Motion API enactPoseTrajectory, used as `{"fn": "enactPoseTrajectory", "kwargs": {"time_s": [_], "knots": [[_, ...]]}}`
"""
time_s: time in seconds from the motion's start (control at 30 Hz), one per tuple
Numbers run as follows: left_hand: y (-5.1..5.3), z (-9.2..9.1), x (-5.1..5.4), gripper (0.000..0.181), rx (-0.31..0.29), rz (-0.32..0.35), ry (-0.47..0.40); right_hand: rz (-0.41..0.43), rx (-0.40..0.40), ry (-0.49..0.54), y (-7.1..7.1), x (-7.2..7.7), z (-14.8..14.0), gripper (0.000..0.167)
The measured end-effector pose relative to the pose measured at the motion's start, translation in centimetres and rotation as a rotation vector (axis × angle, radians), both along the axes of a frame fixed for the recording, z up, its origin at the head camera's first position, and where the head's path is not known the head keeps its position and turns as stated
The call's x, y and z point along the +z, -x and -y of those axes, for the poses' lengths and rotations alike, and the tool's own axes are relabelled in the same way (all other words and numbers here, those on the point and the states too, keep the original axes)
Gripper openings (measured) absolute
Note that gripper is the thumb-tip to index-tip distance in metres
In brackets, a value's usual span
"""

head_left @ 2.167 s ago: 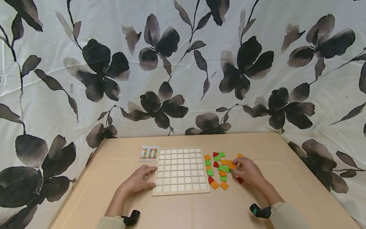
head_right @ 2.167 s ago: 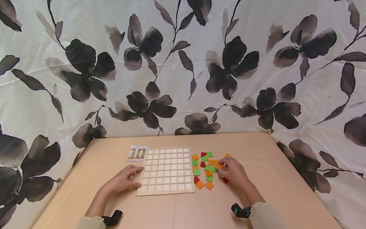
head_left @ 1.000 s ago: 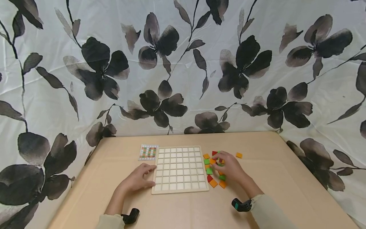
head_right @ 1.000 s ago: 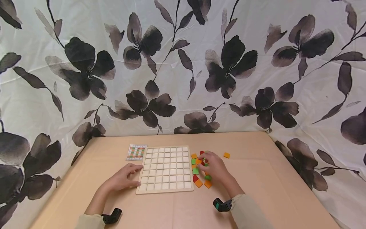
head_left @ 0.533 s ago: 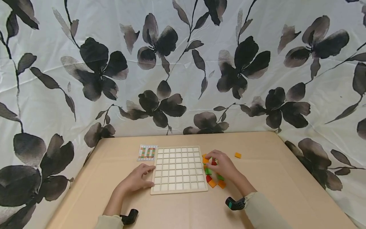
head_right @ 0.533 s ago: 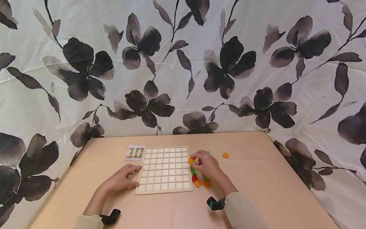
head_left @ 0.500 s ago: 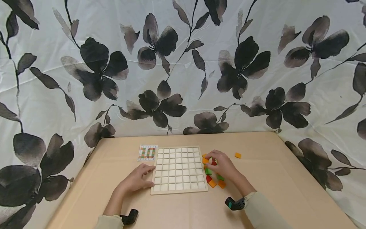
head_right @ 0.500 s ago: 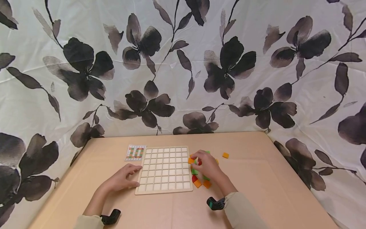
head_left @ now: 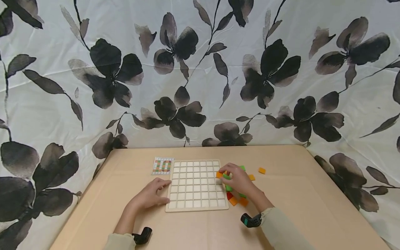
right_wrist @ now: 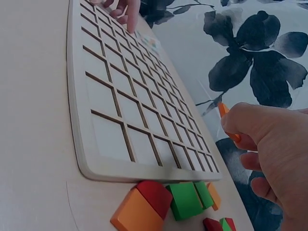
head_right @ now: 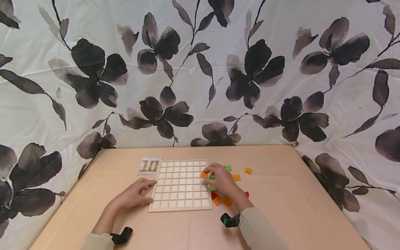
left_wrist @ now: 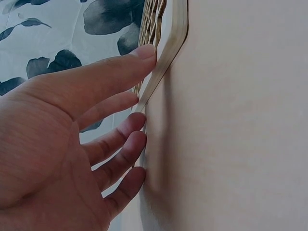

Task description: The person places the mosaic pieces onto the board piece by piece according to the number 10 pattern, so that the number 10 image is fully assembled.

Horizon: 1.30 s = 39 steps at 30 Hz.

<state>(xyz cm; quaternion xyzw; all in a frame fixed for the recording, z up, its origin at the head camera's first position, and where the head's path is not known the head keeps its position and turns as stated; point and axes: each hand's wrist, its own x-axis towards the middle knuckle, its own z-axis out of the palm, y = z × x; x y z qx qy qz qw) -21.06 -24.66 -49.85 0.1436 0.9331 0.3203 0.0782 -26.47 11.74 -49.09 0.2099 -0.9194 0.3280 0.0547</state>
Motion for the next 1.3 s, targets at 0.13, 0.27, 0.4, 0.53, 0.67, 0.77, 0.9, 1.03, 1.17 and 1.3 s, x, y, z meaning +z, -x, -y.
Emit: {"fn": "enactPoseTrajectory", "kwargs": {"time_s": [0.13, 0.27, 0.4, 0.53, 0.67, 0.77, 0.9, 1.03, 1.17, 1.3], "knots": [[0.0, -0.2, 0.1, 0.069, 0.002, 0.003, -0.002, -0.003, 0.005, -0.002, 0.3, 0.1, 0.5, 0.021], [0.0, -0.3, 0.1, 0.069, 0.012, 0.009, -0.008, -0.020, 0.046, 0.020, 0.4, 0.3, 1.0, 0.020], [-0.1, -0.4, 0.1, 0.069, 0.019, 0.010, -0.005, -0.043, 0.067, 0.025, 0.7, 0.4, 1.6, 0.020], [-0.1, -0.3, 0.3, 0.069, 0.018, 0.004, -0.004, -0.059, 0.078, 0.021, 1.0, 0.3, 2.3, 0.019], [0.0, -0.3, 0.3, 0.069, 0.017, 0.003, -0.007, -0.051, 0.090, 0.023, 1.4, 0.3, 3.1, 0.018], [0.1, -0.2, 0.2, 0.069, 0.017, 0.004, -0.007, -0.049, 0.095, 0.022, 1.5, 0.3, 3.6, 0.018], [0.1, -0.1, 0.1, 0.069, 0.013, -0.001, -0.006, -0.049, 0.099, 0.009, 1.7, 0.3, 4.2, 0.018], [0.2, -0.1, 0.1, 0.069, 0.011, 0.004, -0.012, -0.032, 0.098, 0.001, 2.0, 0.1, 4.7, 0.018], [0.2, -0.1, 0.1, 0.069, 0.015, 0.012, -0.017, -0.015, 0.098, 0.013, 2.1, 0.0, 5.1, 0.018], [0.2, 0.0, 0.0, 0.070, 0.016, 0.013, -0.013, -0.005, 0.102, 0.010, 2.1, 0.0, 5.6, 0.019]]}}
